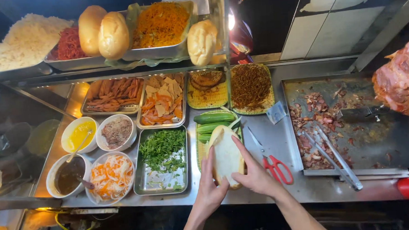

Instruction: Preparing and assembling banh mi sandwiches with various fillings and sauces at a food stall.

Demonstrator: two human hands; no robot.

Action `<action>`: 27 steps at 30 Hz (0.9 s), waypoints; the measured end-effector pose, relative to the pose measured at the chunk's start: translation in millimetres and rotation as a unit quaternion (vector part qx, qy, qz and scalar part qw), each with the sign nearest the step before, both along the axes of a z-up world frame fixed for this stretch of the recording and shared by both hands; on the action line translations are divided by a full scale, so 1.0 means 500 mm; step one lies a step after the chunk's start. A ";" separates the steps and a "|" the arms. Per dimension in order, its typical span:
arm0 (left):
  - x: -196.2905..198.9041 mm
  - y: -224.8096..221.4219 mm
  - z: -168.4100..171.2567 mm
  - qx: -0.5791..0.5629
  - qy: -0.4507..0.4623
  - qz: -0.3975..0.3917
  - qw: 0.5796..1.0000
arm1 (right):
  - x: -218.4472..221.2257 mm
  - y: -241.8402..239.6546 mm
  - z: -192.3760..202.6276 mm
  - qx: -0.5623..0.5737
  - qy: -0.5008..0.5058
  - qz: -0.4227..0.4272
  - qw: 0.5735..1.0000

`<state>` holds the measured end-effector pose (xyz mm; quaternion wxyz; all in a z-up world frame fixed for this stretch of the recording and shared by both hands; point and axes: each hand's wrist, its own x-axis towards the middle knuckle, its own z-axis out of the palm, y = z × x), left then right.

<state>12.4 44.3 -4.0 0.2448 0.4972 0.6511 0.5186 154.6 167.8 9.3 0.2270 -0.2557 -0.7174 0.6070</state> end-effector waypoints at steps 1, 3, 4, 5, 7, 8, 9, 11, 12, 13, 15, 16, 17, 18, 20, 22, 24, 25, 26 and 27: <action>-0.035 -0.026 0.003 0.007 -0.007 -0.011 1.000 | -0.015 -0.021 0.012 -0.063 0.040 0.035 0.997; -0.093 -0.078 0.044 -0.001 -0.151 -0.044 0.988 | -0.053 -0.064 0.028 -0.145 0.079 0.039 0.985; -0.123 -0.101 0.065 -0.015 -0.292 -0.065 0.954 | -0.071 -0.083 0.036 -0.227 0.118 0.055 0.965; -0.153 -0.119 0.074 -0.018 -0.295 -0.071 0.953 | -0.088 -0.101 0.045 -0.229 0.117 0.047 0.965; -0.211 -0.180 0.082 0.011 -0.450 -0.126 0.884 | -0.125 -0.155 0.046 -0.306 0.177 0.058 0.934; -0.239 -0.193 0.079 0.000 -0.457 -0.116 0.882 | -0.152 -0.179 0.061 -0.321 0.172 0.057 0.930; -0.260 -0.213 0.074 0.010 -0.469 -0.114 0.876 | -0.173 -0.209 0.073 -0.321 0.172 0.048 0.930; -0.292 -0.243 0.071 0.014 -0.484 -0.106 0.869 | -0.211 -0.246 0.089 -0.328 0.168 0.037 0.929; -0.304 -0.253 0.074 0.018 -0.434 -0.115 0.893 | -0.228 -0.256 0.095 -0.291 0.140 0.029 0.946; -0.313 -0.254 0.076 0.027 -0.384 -0.126 0.914 | -0.244 -0.256 0.102 -0.248 0.112 0.022 0.962; -0.327 -0.268 0.057 0.036 -0.305 -0.116 0.945 | -0.263 -0.270 0.104 -0.210 0.090 0.030 0.973; -0.333 -0.271 0.048 0.045 -0.218 -0.107 0.969 | -0.271 -0.272 0.105 -0.168 0.072 0.039 0.982; -0.340 -0.274 0.052 0.047 -0.219 -0.096 0.970 | -0.275 -0.271 0.109 -0.169 0.069 0.050 0.982; -0.347 -0.277 0.056 0.062 -0.241 -0.090 0.964 | -0.278 -0.270 0.113 -0.200 0.095 0.061 0.973; -0.364 -0.287 0.075 0.080 -0.257 -0.059 0.961 | -0.298 -0.260 0.114 -0.238 0.118 0.097 0.959; -0.368 -0.301 0.105 0.061 -0.511 -0.069 0.855 | -0.314 -0.251 0.109 -0.363 0.195 0.122 0.903; -0.366 -0.312 0.101 0.106 -0.517 -0.043 0.848 | -0.346 -0.242 0.099 -0.376 0.200 0.149 0.892; -0.366 -0.315 0.098 0.143 -0.525 -0.041 0.838 | -0.363 -0.237 0.094 -0.381 0.209 0.155 0.887; -0.367 -0.324 0.090 0.153 -0.520 -0.020 0.840 | -0.388 -0.233 0.094 -0.388 0.201 0.175 0.882; -0.367 -0.336 0.081 0.126 -0.305 0.042 0.943 | -0.410 -0.237 0.093 -0.370 0.187 0.170 0.894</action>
